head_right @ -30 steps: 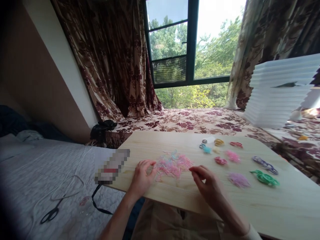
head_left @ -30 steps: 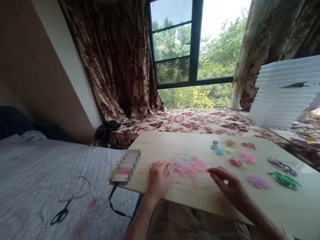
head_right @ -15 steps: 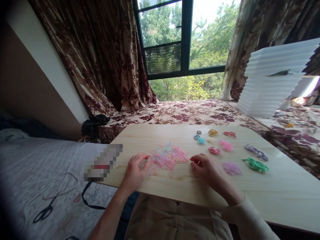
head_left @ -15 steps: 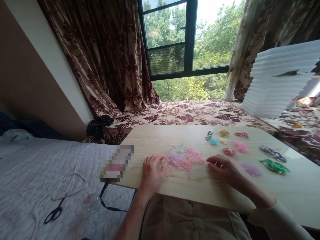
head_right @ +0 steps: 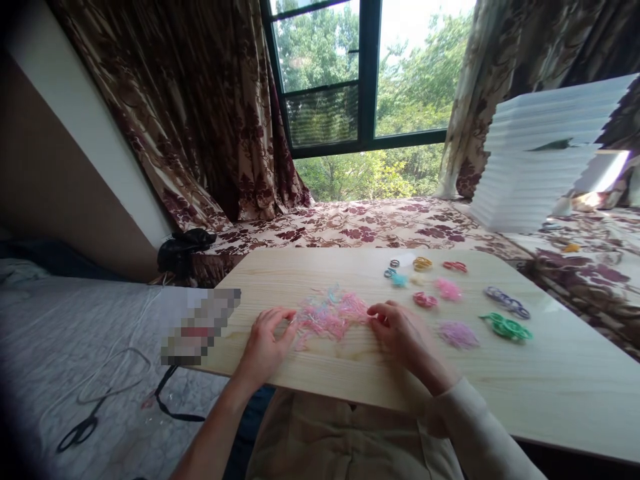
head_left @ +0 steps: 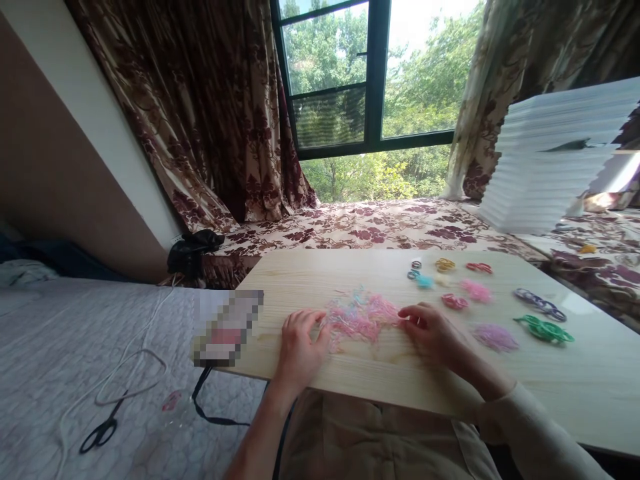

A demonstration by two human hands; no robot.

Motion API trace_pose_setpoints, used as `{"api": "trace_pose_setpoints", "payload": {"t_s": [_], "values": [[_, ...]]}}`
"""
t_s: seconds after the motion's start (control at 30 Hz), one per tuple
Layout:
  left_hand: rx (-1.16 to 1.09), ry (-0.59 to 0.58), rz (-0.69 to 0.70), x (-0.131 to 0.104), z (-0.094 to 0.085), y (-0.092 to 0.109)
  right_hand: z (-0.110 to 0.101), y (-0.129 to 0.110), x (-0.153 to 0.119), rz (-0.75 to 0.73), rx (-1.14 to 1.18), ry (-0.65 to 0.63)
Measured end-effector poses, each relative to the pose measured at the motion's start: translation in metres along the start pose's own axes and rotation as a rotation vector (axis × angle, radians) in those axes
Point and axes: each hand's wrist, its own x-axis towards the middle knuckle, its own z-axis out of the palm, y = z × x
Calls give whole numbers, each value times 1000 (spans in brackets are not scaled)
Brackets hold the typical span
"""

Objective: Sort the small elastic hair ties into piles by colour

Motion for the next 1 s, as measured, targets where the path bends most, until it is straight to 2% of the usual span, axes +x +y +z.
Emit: {"api": "trace_pose_setpoints", "payload": {"t_s": [0.27, 0.63, 0.8, 1.0], "values": [[-13, 3, -5, 0, 2, -3, -7, -6, -4, -24, -1, 7], [-11, 1, 16, 0, 1, -4, -22, -6, -27, -43, 28, -1], [1, 6, 33, 0, 1, -5, -20, 2, -31, -58, -90, 63], [8, 15, 24, -1, 2, -5, -16, -2, -41, -109, -144, 55]]}}
